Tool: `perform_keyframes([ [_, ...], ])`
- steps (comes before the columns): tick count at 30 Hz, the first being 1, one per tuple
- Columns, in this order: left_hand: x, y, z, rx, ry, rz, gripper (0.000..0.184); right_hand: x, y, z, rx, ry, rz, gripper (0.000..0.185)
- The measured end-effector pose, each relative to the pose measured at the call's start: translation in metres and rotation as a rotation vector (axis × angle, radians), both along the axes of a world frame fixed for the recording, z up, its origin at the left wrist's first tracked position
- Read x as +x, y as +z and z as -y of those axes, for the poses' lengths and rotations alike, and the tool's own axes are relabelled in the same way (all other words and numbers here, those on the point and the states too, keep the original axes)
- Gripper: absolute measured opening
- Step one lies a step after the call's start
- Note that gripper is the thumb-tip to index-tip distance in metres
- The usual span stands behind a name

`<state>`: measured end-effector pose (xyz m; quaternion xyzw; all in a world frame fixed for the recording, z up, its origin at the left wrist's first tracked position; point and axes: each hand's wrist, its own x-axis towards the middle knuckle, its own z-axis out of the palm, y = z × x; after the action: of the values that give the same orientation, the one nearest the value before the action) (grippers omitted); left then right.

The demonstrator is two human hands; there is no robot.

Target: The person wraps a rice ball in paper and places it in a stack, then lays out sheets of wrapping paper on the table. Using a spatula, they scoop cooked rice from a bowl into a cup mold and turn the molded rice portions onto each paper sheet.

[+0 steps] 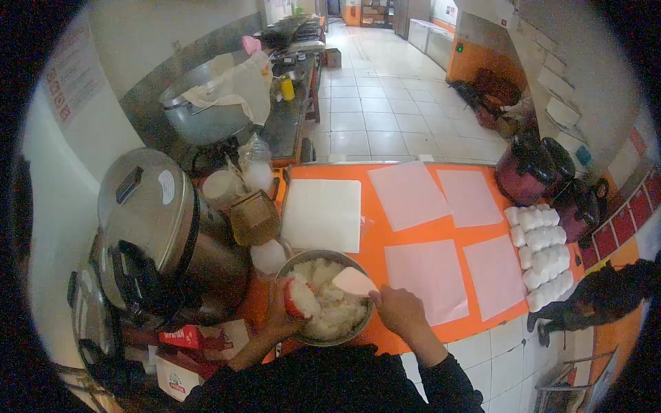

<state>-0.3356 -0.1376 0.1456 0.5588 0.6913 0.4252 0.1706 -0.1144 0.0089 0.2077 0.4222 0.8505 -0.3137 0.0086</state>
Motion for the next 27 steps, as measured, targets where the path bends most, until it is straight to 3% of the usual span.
perform_keyframes([
  [1, -0.002, 0.006, -0.003, -0.091, -0.03, -0.178, 0.089, -0.004, 0.024, 0.008, 0.211, 0.055, 0.129, 0.026],
  [2, -0.004, 0.008, -0.007, -0.092, -0.032, -0.178, 0.089, -0.008, 0.037, 0.015, 0.419, 0.111, 0.259, 0.02],
  [5, -0.006, 0.007, -0.021, -0.293, -0.131, -0.313, 0.087, -0.024, 0.001, 0.016, 0.514, 0.177, 0.226, 0.025],
  [10, -0.002, 0.011, -0.051, -0.474, -0.274, -0.346, 0.087, -0.039, -0.017, 0.009, 0.485, 0.26, 0.179, 0.026],
  [14, 0.002, -0.01, -0.049, -0.325, -0.223, -0.417, 0.09, -0.03, -0.024, 0.024, 0.306, 0.246, 0.092, 0.029],
  [20, -0.008, -0.001, -0.035, -0.254, -0.19, -0.268, 0.088, -0.026, -0.019, 0.045, 0.385, 0.116, 0.049, 0.032],
  [22, -0.006, 0.027, -0.024, 0.013, -0.065, 0.076, 0.088, -0.015, -0.004, 0.036, 0.377, 0.057, -0.062, 0.031],
  [23, -0.006, 0.025, -0.022, 0.01, -0.065, 0.07, 0.088, -0.01, 0.007, 0.03, 0.376, -0.004, -0.169, 0.029],
  [24, -0.004, 0.019, -0.02, 0.091, -0.002, 0.237, 0.088, -0.007, 0.023, 0.025, 0.184, -0.053, -0.21, 0.026],
  [25, -0.003, 0.012, -0.018, 0.175, 0.062, 0.407, 0.089, -0.008, 0.006, 0.022, 0.189, -0.049, -0.213, 0.026],
  [27, 0.0, 0.001, -0.018, 0.182, 0.08, 0.397, 0.09, -0.014, -0.031, 0.02, -0.196, -0.049, -0.629, 0.028],
])
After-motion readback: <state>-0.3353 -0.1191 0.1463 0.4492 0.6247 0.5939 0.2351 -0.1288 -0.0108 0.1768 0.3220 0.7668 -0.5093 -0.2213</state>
